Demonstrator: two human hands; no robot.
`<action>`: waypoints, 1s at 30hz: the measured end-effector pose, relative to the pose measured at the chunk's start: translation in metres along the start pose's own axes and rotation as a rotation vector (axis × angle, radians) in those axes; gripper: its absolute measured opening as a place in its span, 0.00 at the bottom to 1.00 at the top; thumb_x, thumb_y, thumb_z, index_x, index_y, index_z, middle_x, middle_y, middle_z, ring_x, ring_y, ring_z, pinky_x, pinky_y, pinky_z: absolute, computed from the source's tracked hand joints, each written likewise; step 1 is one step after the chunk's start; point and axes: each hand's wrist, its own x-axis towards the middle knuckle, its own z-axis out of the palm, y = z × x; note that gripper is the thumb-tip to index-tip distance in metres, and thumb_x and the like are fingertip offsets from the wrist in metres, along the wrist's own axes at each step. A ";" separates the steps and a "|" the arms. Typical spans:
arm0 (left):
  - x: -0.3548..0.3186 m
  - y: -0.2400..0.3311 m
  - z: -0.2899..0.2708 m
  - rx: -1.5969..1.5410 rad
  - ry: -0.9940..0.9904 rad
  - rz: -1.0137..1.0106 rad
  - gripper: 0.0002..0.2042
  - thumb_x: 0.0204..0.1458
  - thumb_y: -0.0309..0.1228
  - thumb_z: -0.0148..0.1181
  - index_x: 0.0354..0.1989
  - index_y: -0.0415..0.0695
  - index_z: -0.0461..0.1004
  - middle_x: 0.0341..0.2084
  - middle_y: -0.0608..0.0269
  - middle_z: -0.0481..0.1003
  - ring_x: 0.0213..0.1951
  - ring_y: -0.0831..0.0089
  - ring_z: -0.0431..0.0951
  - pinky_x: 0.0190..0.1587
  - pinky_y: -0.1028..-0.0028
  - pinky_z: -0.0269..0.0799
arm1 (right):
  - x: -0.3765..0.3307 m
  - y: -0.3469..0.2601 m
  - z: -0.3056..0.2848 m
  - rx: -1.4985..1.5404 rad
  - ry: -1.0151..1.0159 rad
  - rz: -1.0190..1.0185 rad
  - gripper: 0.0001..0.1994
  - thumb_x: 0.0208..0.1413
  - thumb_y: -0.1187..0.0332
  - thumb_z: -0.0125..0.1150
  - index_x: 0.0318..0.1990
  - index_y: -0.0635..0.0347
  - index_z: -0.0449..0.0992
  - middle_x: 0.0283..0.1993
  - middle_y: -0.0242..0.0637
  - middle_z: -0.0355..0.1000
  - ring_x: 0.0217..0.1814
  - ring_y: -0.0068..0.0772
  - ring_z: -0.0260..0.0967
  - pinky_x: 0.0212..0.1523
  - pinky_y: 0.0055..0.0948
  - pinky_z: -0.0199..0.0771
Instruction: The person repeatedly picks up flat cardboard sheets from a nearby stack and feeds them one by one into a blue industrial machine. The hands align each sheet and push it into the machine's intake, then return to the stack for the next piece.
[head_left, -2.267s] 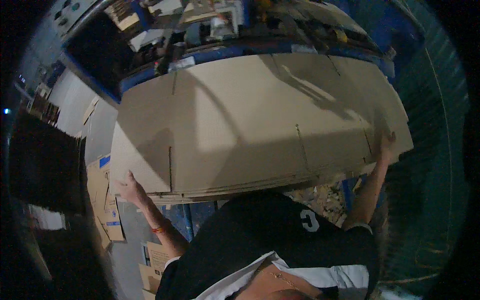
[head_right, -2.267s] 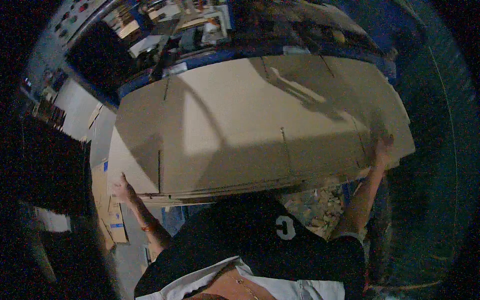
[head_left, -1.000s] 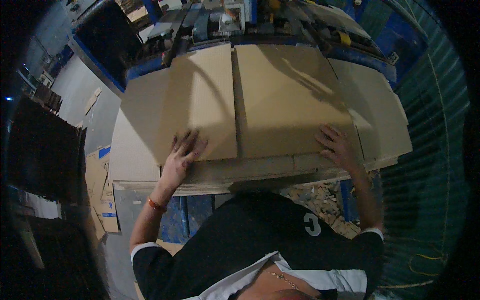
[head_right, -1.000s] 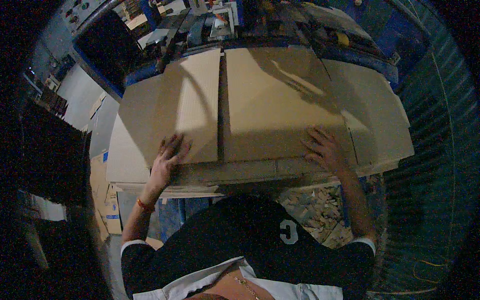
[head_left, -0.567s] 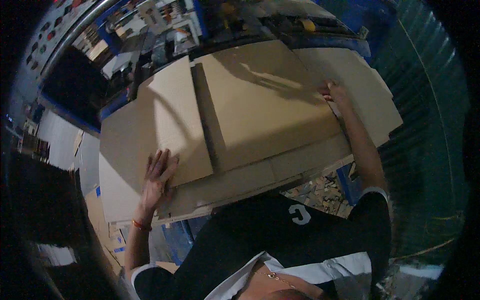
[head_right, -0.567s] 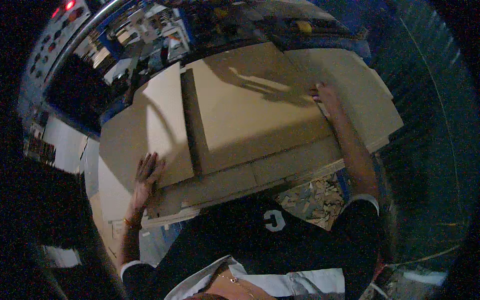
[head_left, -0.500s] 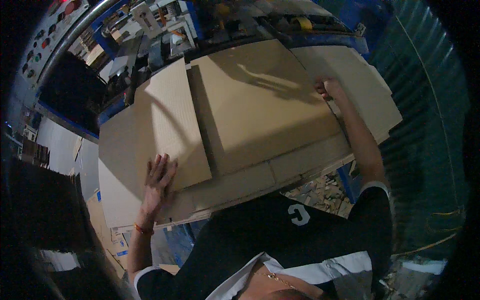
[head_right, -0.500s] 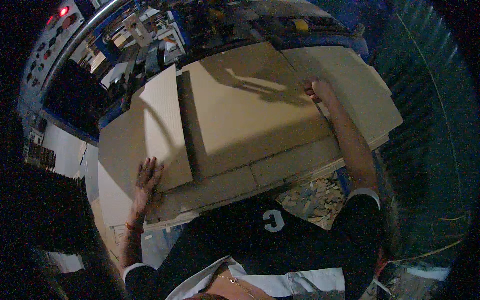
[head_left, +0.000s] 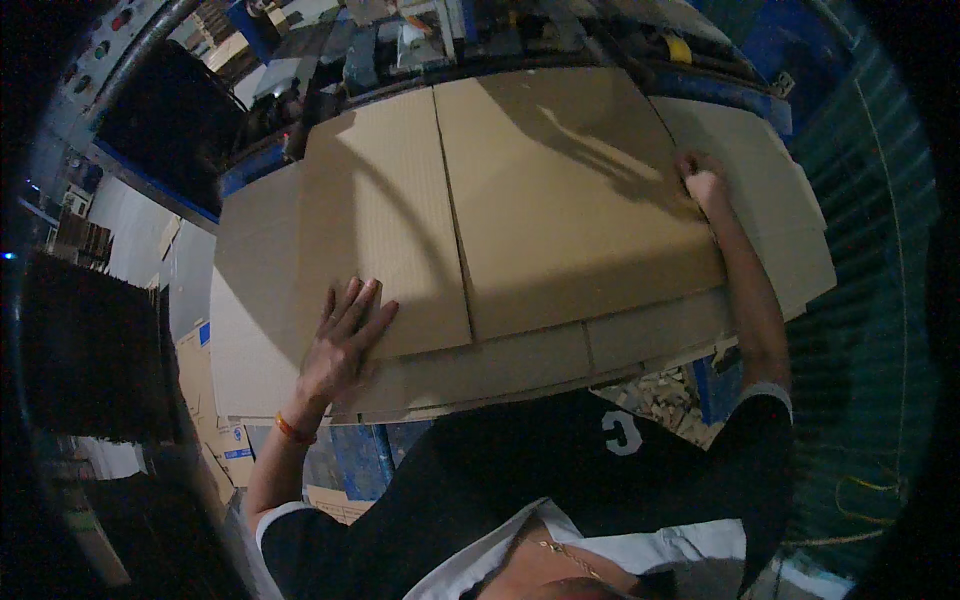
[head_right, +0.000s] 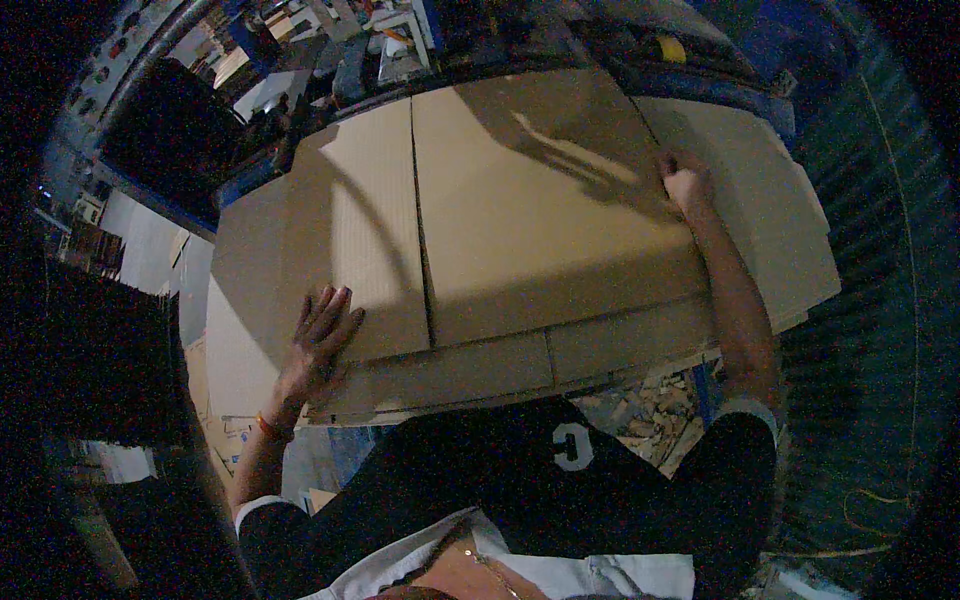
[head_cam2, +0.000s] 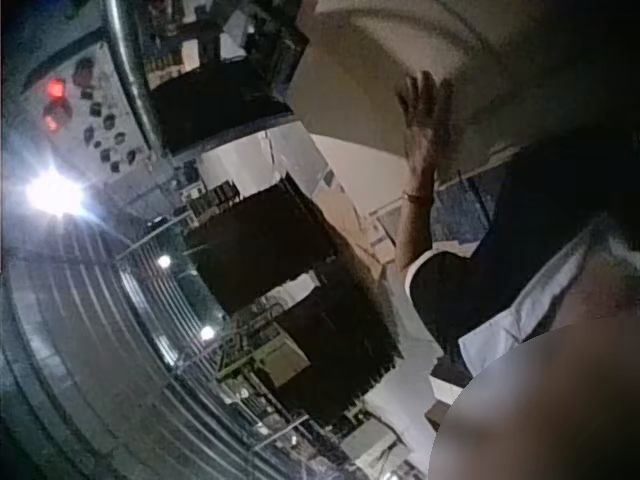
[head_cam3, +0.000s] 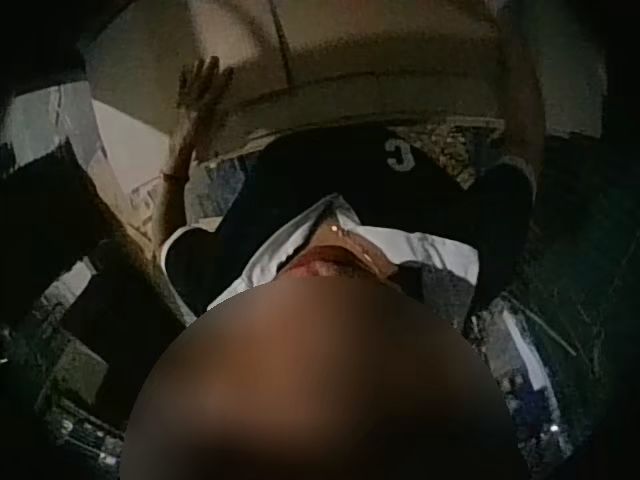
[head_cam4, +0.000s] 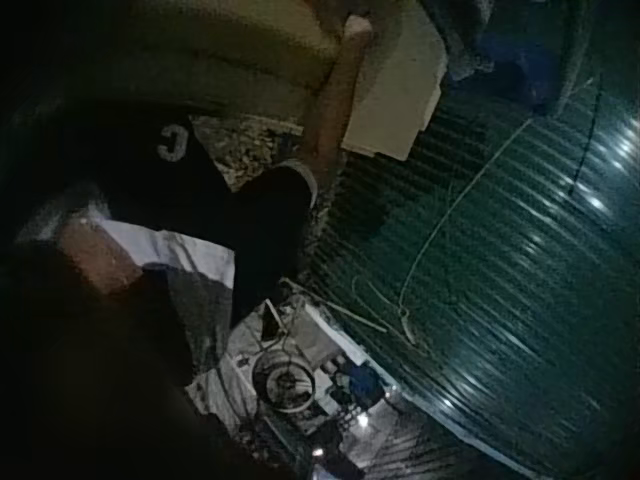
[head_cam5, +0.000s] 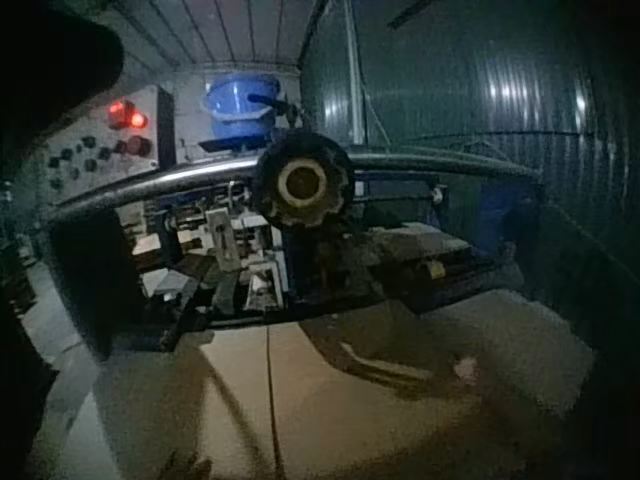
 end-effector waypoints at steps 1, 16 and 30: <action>0.000 0.000 -0.001 0.025 0.015 0.004 0.36 0.34 0.31 0.62 0.60 0.51 0.61 0.62 0.50 0.55 0.63 0.51 0.52 0.65 0.51 0.41 | -0.012 -0.015 -0.018 -0.010 -0.103 -0.004 0.19 0.53 0.55 0.53 0.43 0.62 0.73 0.41 0.56 0.71 0.41 0.57 0.68 0.42 0.42 0.69; 0.043 -0.056 0.020 0.092 0.306 -0.037 0.28 0.46 0.25 0.53 0.59 0.53 0.62 0.59 0.53 0.59 0.60 0.55 0.59 0.61 0.55 0.54 | -0.074 -0.102 -0.074 -0.060 -0.534 -0.428 0.45 0.33 0.40 0.65 0.62 0.46 0.59 0.66 0.40 0.52 0.67 0.52 0.47 0.65 0.45 0.47; 0.024 -0.075 -0.001 0.372 0.734 -0.485 0.34 0.43 0.31 0.65 0.59 0.36 0.56 0.57 0.45 0.60 0.60 0.52 0.58 0.58 0.64 0.56 | -0.084 -0.028 -0.076 0.128 0.145 -0.099 0.30 0.49 0.54 0.60 0.58 0.58 0.62 0.57 0.52 0.62 0.62 0.45 0.57 0.58 0.42 0.58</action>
